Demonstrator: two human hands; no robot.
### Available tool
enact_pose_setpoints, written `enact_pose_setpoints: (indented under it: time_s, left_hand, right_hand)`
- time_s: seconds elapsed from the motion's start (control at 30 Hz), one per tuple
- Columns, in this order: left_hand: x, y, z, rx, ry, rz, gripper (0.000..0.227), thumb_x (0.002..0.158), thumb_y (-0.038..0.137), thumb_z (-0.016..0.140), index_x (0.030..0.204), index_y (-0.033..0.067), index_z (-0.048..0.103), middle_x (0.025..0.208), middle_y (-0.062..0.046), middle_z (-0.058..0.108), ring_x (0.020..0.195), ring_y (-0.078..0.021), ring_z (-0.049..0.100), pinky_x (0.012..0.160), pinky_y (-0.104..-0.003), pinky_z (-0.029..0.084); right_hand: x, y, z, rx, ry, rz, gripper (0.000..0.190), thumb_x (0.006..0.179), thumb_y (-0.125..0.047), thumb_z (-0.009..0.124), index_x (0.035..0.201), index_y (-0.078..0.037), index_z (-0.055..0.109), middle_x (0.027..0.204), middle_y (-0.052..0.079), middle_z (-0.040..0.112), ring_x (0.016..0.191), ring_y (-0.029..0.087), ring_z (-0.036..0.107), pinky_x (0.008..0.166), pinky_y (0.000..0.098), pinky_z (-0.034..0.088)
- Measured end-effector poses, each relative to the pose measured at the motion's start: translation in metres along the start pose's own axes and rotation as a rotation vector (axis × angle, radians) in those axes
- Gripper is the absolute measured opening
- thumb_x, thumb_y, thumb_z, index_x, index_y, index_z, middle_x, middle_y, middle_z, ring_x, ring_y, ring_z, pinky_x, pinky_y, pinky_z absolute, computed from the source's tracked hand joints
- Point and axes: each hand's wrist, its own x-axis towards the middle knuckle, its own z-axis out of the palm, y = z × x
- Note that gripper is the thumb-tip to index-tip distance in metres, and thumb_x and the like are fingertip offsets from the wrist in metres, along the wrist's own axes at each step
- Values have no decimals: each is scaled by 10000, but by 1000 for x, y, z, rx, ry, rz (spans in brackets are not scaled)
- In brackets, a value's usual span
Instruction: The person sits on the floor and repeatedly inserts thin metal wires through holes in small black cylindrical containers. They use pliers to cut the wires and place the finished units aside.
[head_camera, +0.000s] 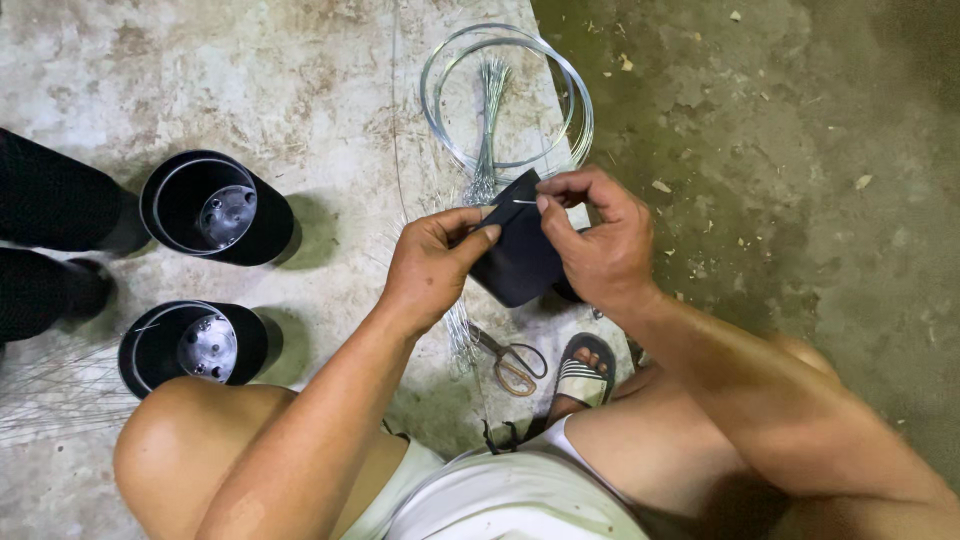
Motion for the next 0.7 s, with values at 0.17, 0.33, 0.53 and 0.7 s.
enact_pose_setpoints:
  time_s: [0.17,0.33,0.53,0.7]
  left_hand:
    - [1,-3,-2,-35,11,-3,240,959,84,697,1161,-37,744,985,-43,775,836,-72,678,778,-232,547]
    - [1,-3,-1,-27,2,8,251,955,84,698,1171,-36,740,1008,-42,771,862,-71,674,797,-232,550]
    - [-2,1,1,45,16,39,272,947,90,702,1184,-41,732,1008,-36,770,873,-69,675,809,-234,558]
    - [-9,12,6,248,67,81,292,930,134,721,1187,-1,746,965,-51,781,840,-76,678,779,-241,557]
  right_hand:
    - [-3,-3,3,-70,-53,34,98,936,-52,750,1025,-19,725,928,51,735,844,100,684,788,259,549]
    - [-1,2,5,-35,-77,50,100,932,-45,753,1024,-14,730,905,49,727,828,94,671,772,256,546]
    - [-1,4,6,-30,-92,33,105,926,-32,757,1022,-3,726,904,55,728,820,91,666,767,256,547]
    - [-1,4,6,-20,-106,29,98,927,-26,750,1018,-2,723,913,58,729,823,95,672,768,258,550]
